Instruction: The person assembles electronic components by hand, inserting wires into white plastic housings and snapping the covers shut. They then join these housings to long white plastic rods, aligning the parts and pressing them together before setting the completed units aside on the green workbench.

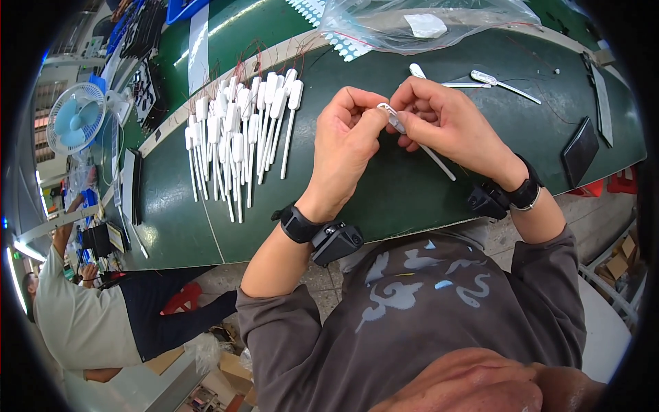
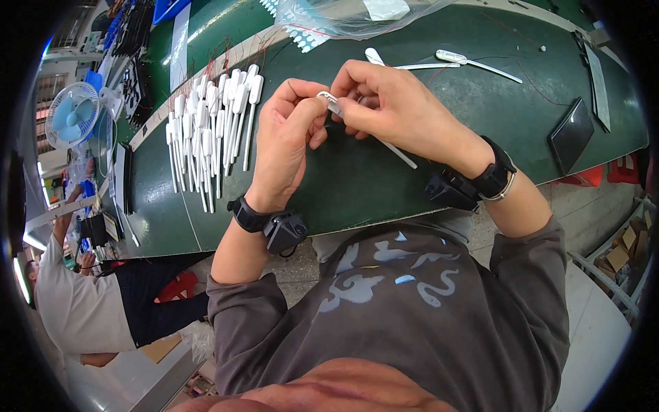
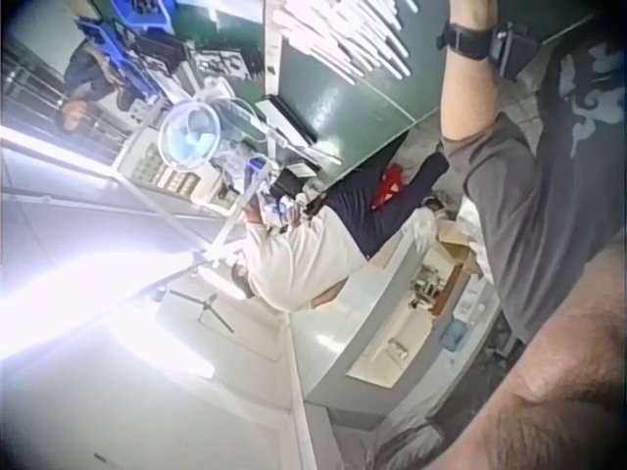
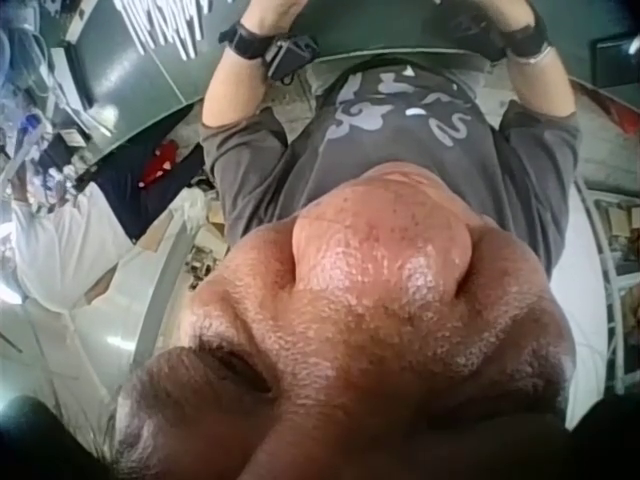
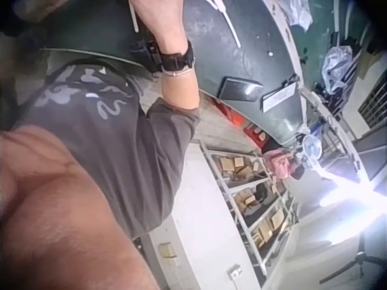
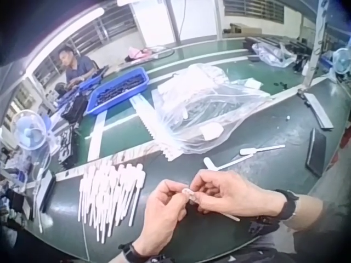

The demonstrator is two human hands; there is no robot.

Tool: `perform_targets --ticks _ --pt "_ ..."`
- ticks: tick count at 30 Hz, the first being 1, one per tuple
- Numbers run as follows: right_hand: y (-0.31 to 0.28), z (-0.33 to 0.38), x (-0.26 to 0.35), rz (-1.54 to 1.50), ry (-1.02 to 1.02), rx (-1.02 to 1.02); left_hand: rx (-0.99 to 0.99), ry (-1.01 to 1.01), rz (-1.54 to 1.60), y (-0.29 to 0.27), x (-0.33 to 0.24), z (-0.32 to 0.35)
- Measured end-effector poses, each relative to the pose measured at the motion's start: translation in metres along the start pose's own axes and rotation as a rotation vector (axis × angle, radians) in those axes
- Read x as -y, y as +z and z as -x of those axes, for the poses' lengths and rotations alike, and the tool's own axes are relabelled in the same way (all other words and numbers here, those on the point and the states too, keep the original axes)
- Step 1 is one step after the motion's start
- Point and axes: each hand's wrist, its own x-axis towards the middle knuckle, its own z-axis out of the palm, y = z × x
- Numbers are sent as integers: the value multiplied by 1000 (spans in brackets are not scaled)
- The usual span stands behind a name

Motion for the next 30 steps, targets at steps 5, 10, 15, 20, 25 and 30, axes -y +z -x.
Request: perform_targets --ticks 5,10,15,20,25,30 --pt "-5 -1 3 -87 73 58 12 120 -87 4 0 2" --pt "-2 -6 -19 -71 -109 -13 31 157 -98 5 -1 2" --pt "-4 -4 -10 -83 -61 -8 57 163 -99 3 0 1" --pt "-6 -2 -3 -83 2 -3 89 182 -57 1 0 0" --pt "-4 -4 -10 -71 -33 -34 96 176 -60 0 -1 1" --pt "-3 -5 -10 -90 -38 -41 91 193 -87 1 -2 1"
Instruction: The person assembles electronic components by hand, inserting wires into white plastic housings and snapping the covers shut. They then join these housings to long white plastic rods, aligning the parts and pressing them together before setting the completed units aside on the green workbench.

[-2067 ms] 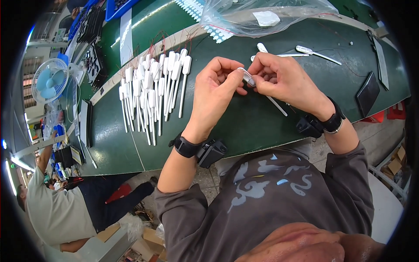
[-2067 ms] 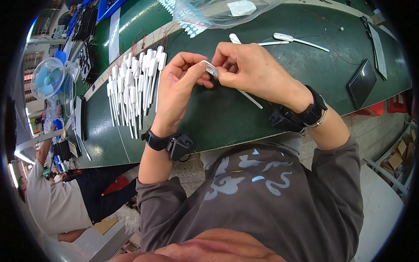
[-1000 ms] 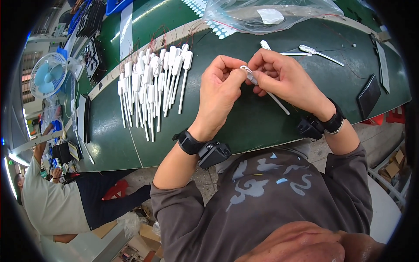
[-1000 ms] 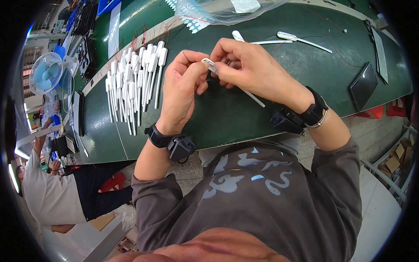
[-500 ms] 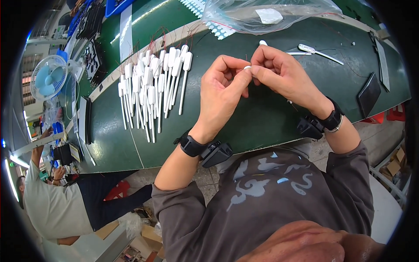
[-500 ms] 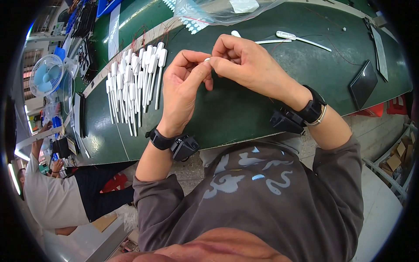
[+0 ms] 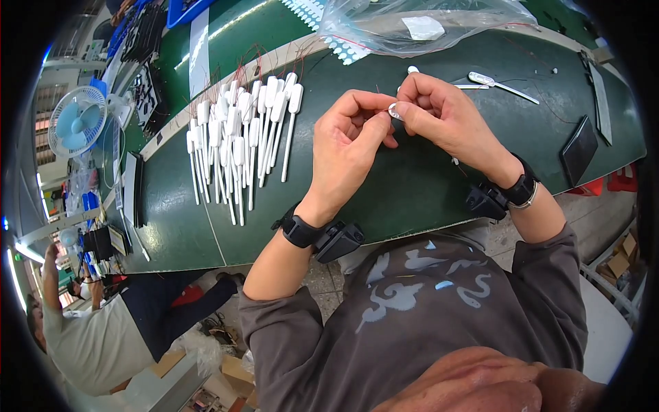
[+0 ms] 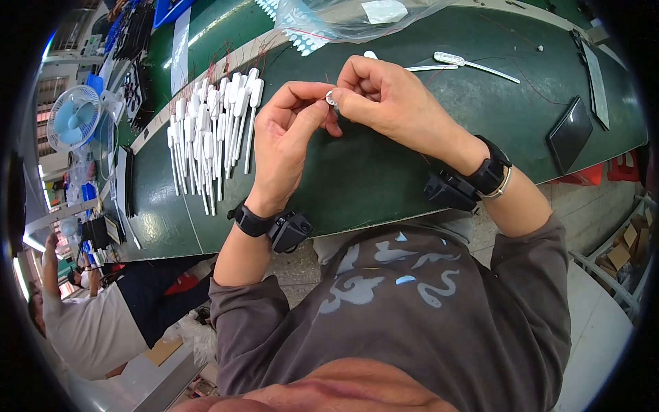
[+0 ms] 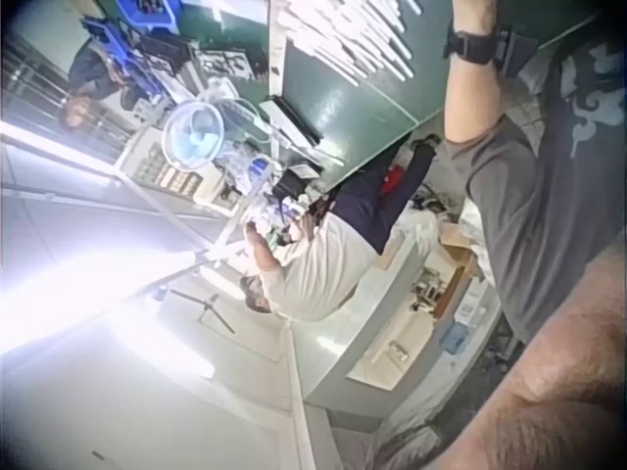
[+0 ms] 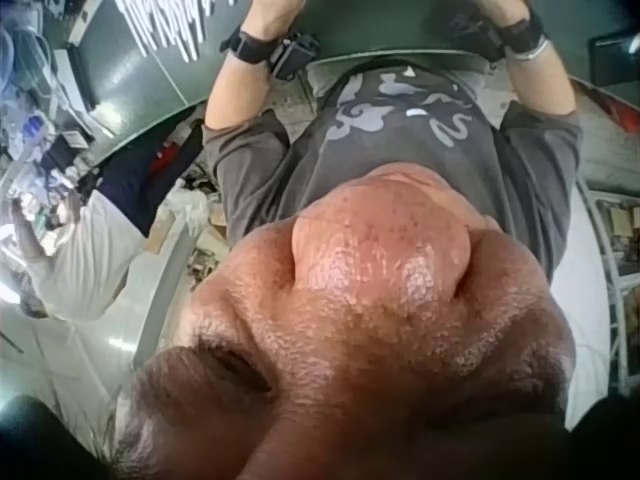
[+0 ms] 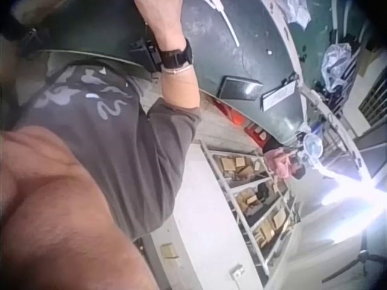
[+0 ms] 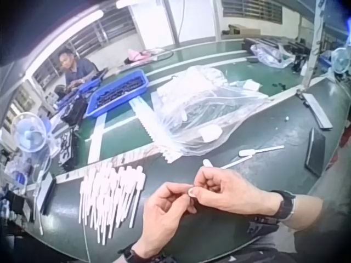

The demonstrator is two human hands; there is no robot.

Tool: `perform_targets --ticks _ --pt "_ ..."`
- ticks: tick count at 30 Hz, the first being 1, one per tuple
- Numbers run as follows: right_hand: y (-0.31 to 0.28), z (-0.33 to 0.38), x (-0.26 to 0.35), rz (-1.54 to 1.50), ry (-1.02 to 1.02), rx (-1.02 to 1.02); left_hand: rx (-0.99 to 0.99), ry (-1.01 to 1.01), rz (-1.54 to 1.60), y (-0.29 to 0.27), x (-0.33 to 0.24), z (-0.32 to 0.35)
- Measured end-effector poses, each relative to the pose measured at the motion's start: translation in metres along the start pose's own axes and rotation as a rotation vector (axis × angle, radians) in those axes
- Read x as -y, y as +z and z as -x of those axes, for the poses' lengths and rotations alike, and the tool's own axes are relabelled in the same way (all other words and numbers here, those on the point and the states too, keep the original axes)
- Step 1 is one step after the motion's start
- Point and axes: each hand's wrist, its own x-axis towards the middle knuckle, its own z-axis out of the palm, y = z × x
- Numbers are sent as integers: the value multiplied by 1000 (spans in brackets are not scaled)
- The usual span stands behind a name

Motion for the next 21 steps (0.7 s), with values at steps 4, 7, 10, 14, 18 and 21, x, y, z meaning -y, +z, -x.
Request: perform_targets --ticks 4,7,10,14,18,21 --pt "0 1 2 64 -19 -6 -4 2 -51 -1 -1 0" --pt "0 2 3 56 -19 -9 -75 159 -181 1 7 0" --pt "-1 2 1 53 -11 -9 -109 356 -391 -1 6 -1" --pt "0 3 1 96 -31 -45 -126 507 -628 0 -5 2" --pt "-2 5 3 193 -57 -84 -148 323 -562 2 -8 6" --pt "-2 2 5 235 -65 -91 -90 302 -642 -3 -6 1"
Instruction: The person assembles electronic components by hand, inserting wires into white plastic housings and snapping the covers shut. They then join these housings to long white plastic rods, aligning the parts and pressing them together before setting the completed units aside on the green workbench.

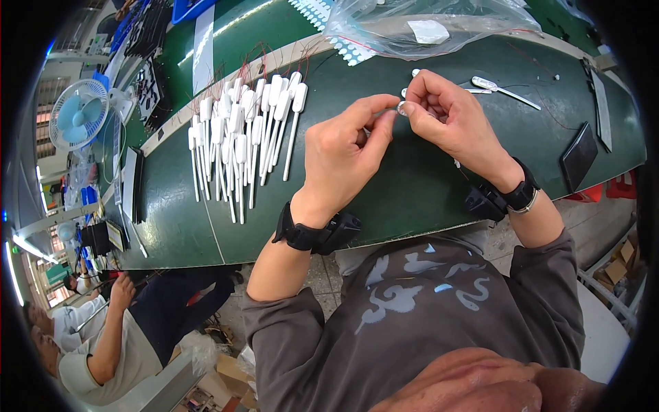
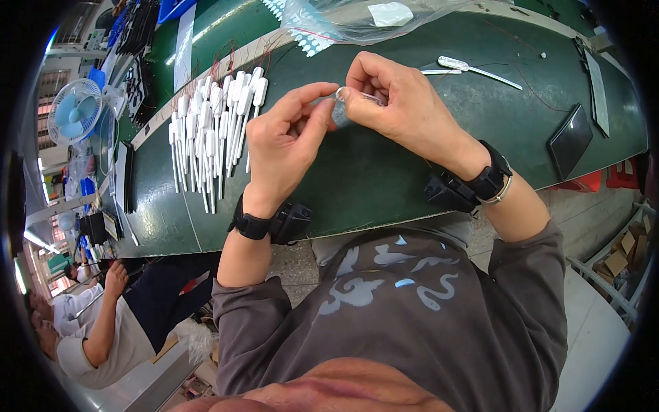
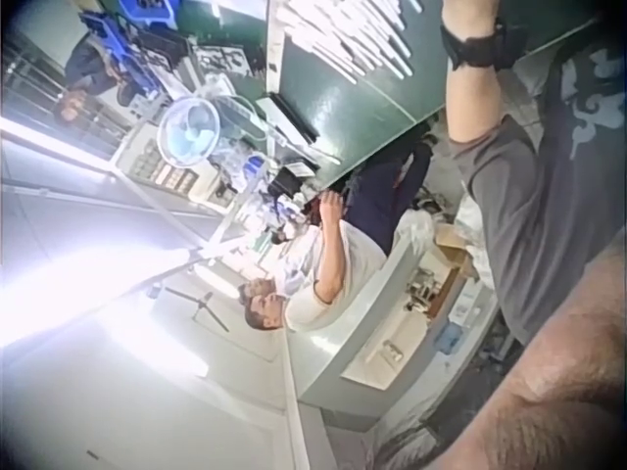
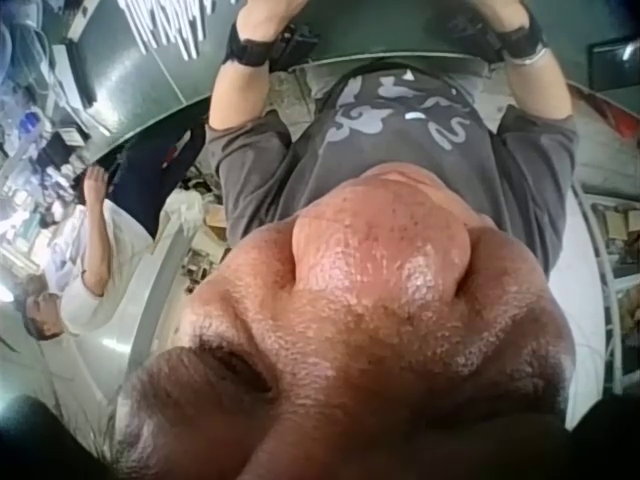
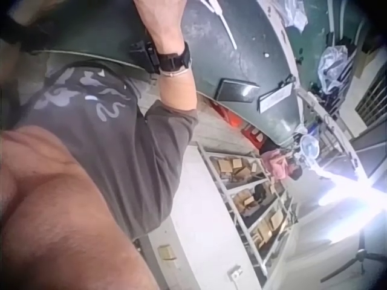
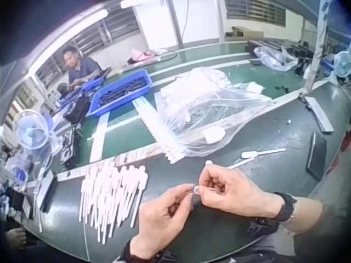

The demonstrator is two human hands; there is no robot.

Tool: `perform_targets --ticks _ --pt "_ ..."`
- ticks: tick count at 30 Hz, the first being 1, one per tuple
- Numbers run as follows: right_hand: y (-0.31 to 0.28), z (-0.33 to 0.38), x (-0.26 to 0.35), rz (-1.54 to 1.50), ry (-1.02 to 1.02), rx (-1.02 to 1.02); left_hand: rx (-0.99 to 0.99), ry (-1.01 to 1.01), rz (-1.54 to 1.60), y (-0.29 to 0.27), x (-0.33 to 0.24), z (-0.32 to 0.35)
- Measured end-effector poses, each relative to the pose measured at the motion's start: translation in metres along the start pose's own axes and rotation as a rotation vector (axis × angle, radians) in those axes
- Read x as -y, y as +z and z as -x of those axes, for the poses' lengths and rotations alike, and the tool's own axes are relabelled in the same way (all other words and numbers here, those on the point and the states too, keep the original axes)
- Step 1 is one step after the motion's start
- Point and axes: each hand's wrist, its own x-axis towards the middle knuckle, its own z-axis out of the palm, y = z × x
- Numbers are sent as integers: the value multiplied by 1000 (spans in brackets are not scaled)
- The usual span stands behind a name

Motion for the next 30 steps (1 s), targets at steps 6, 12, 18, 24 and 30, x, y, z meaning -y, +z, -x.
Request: perform_targets --ticks 6,12,18,24,30 --pt "9 -7 -10 -21 -49 37 -69 410 -244 -6 17 -2" --pt "-16 6 -37 -135 80 110 -81 546 -231 -11 17 -3" --pt "-11 -1 -10 -322 236 293 -63 548 -111 -15 14 0" --pt "-10 -1 -13 -375 188 269 -102 565 -63 -9 13 1" --pt "-9 4 -8 -331 182 268 -97 552 -70 -2 9 -1"
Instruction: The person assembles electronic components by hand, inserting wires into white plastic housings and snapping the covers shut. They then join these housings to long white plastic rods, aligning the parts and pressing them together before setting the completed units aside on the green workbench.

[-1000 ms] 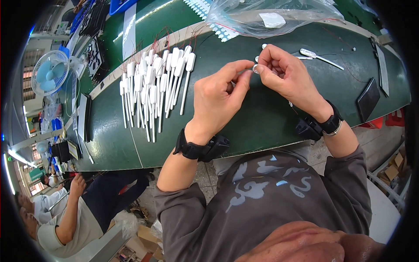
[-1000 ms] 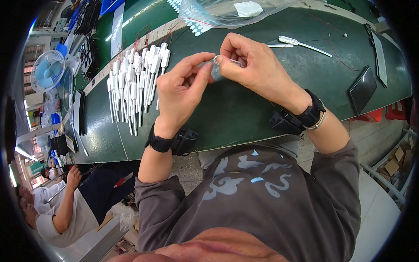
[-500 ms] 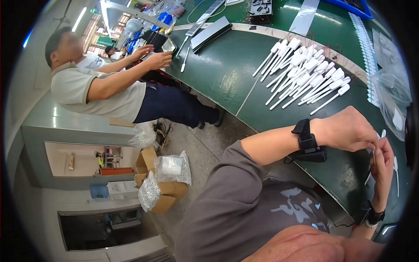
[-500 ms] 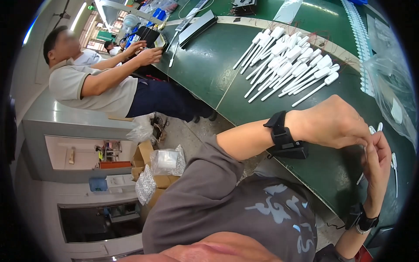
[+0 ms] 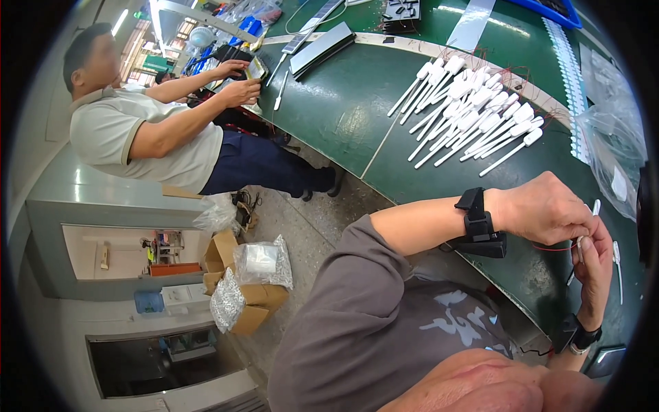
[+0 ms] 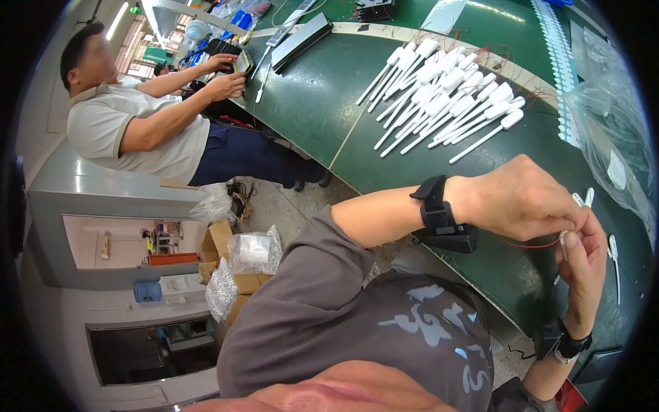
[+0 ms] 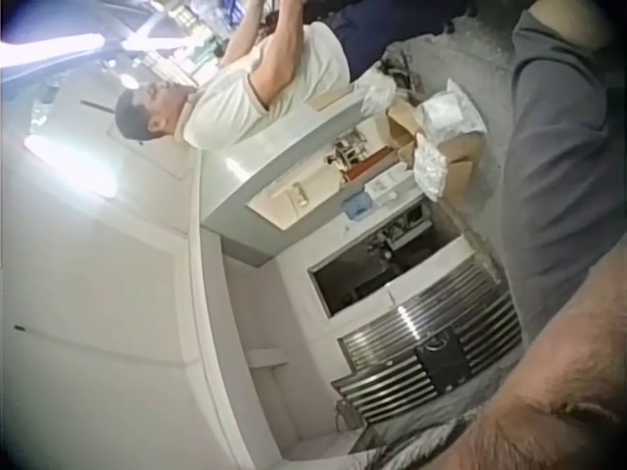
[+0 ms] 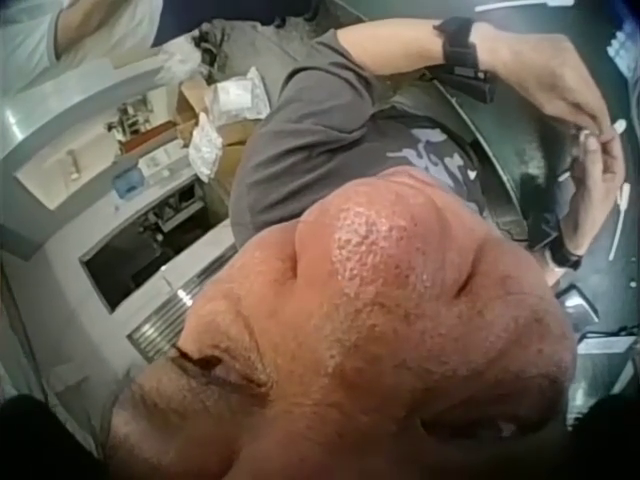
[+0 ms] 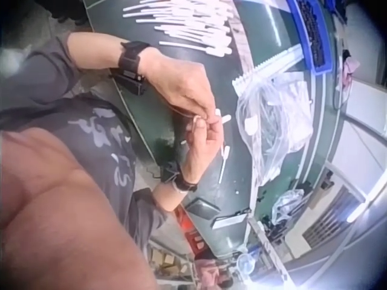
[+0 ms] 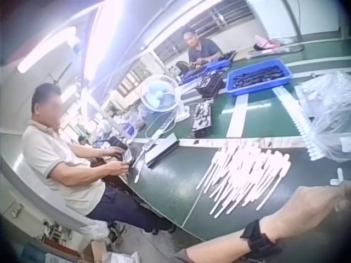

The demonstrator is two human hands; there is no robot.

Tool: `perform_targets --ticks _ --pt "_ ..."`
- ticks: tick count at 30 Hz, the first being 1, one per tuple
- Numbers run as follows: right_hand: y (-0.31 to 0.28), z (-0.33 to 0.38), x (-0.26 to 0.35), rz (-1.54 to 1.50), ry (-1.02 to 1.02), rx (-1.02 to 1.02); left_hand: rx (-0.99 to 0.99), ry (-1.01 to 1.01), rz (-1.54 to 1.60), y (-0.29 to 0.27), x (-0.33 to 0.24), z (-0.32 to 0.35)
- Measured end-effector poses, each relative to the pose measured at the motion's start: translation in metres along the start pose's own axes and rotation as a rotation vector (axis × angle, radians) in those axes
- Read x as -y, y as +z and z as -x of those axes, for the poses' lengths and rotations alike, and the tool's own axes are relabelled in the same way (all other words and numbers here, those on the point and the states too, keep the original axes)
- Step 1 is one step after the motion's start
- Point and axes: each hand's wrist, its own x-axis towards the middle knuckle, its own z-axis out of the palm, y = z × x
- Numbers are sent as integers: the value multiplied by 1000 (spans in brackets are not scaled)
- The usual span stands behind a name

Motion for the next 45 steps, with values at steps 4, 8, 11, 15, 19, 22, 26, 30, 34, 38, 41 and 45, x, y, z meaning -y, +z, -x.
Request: perform_targets --ticks 4,8,11,15,19,22,26,30,34,38,41,45 --pt "7 9 10 105 30 -115 -44 -126 127 0 -1 -4" --pt "12 -9 18 41 6 91 -49 -610 276 -19 17 -2" --pt "10 -7 16 42 28 39 39 -727 218 -32 17 -5" --pt "9 -1 16 36 13 28 94 -499 235 -14 11 -7" --pt "8 -1 12 104 -72 2 225 -337 159 -16 13 -6" --pt "10 -4 12 90 -35 -2 308 -591 87 -31 8 -11" --pt "9 -6 9 135 -51 -31 321 -716 202 -28 2 -12" --pt "8 -8 -6 213 -152 -31 429 -732 220 -29 -4 -15" --pt "11 -9 -1 239 -149 18 506 -723 227 -33 -5 -11" --pt "14 -11 -3 284 -138 33 500 -813 309 -31 -1 -7" --pt "8 -6 -1 304 -132 4 502 -845 313 -31 -2 -10" --pt "10 -7 -2 285 -123 8 522 -777 234 -33 0 -11"
